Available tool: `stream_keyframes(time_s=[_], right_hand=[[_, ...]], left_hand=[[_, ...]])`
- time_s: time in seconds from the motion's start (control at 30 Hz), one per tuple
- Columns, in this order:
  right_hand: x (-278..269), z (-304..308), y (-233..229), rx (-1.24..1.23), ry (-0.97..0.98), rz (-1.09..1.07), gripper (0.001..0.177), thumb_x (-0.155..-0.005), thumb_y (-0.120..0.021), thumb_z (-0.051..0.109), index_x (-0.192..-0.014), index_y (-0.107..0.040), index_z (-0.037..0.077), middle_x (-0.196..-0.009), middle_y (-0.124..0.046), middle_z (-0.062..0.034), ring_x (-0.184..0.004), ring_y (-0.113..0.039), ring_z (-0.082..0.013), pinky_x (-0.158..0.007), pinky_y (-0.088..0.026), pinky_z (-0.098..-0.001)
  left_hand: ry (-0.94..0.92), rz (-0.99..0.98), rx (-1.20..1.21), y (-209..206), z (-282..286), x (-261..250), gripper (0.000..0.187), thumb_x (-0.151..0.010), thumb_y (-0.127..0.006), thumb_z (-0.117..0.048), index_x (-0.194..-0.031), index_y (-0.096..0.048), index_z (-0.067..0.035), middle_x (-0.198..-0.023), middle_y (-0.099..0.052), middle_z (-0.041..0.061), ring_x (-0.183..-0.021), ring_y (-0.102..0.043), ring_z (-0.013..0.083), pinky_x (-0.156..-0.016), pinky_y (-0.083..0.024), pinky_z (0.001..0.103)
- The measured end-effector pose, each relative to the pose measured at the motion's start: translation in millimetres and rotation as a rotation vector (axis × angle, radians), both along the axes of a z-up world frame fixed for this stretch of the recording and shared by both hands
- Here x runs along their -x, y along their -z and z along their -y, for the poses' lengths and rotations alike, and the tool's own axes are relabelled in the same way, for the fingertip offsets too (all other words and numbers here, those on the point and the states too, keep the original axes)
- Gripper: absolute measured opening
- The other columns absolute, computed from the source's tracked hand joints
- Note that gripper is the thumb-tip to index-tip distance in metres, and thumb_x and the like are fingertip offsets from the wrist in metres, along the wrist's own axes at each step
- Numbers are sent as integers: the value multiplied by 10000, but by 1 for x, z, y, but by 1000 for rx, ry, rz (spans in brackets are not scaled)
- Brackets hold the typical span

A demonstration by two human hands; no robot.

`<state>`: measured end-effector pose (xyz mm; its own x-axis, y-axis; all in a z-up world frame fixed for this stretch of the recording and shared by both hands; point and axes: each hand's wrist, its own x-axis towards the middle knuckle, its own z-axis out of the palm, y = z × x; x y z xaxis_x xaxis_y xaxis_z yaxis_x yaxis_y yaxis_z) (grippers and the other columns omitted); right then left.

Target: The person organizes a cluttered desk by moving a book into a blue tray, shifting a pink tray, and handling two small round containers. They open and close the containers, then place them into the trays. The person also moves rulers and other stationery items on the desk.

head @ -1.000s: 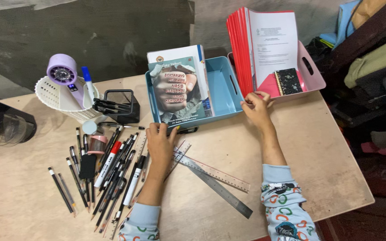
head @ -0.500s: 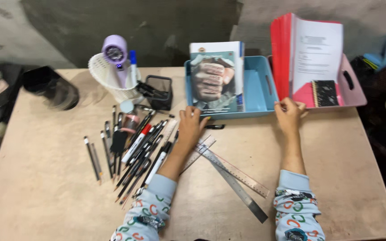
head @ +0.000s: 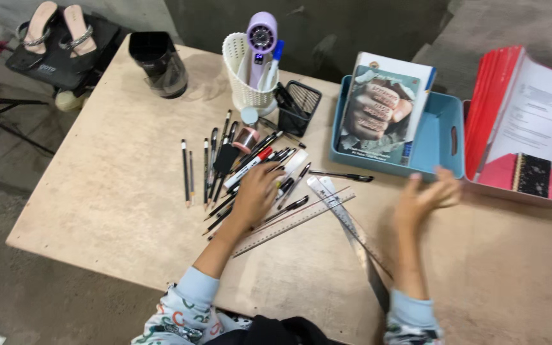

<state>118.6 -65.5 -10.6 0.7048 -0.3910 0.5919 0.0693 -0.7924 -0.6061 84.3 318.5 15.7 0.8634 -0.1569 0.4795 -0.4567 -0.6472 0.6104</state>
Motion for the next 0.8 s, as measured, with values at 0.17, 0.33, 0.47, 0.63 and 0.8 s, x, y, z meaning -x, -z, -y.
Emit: stream_keyframes(time_s=[0.17, 0.33, 0.47, 0.63, 0.8], right_hand=[[27, -173, 15, 65, -393, -121, 500, -925, -681, 148, -1392, -525, 61, -1574, -378, -183, -1536, -235, -429, -1269, -119, -613], [39, -269, 5, 138, -635, -99, 469, -935, -691, 147, -1369, -542, 52, -1553, -351, -212, -1465, -277, -445, -1247, -191, -643], [40, -278, 0, 324, -678, -125, 501, -907, -697, 164, -1382, -573, 66, -1525, -359, -240, -1425, -316, -459, -1221, -237, -620], [39, -278, 0, 297, -658, -203, 493, -929, -684, 197, -1372, -557, 22, -1509, -381, -258, -1410, -330, -465, -1207, -274, -577], [38, -281, -4, 293, -662, -224, 456, -926, -679, 189, -1343, -586, 29, -1480, -414, -241, -1384, -358, -454, -1180, -301, -558]], left_hand=[[-441, 114, 82, 15, -33, 3, 269, -894, -650, -34, -1148, -699, -108, -1378, -609, 119, -1294, -550, 347, -1096, -465, 465], [-722, 65, 44, 21, -29, -24, 389, -887, -708, -157, -1269, -647, -116, -1387, -583, 144, -1296, -510, 372, -1097, -403, 502], [-716, 5, -33, 26, -29, -42, 566, -837, -755, -277, -1348, -586, -104, -1383, -590, 127, -1285, -498, 355, -1089, -339, 512], [-659, -66, -104, 35, -36, -54, 650, -838, -785, -322, -1410, -582, -88, -1253, -648, 107, -1255, -523, 312, -1104, -329, 498], [-631, 61, -33, 30, -38, -51, 490, -812, -810, -318, -1238, -667, -122, -1196, -708, 48, -1205, -586, 241, -1163, -305, 499]])
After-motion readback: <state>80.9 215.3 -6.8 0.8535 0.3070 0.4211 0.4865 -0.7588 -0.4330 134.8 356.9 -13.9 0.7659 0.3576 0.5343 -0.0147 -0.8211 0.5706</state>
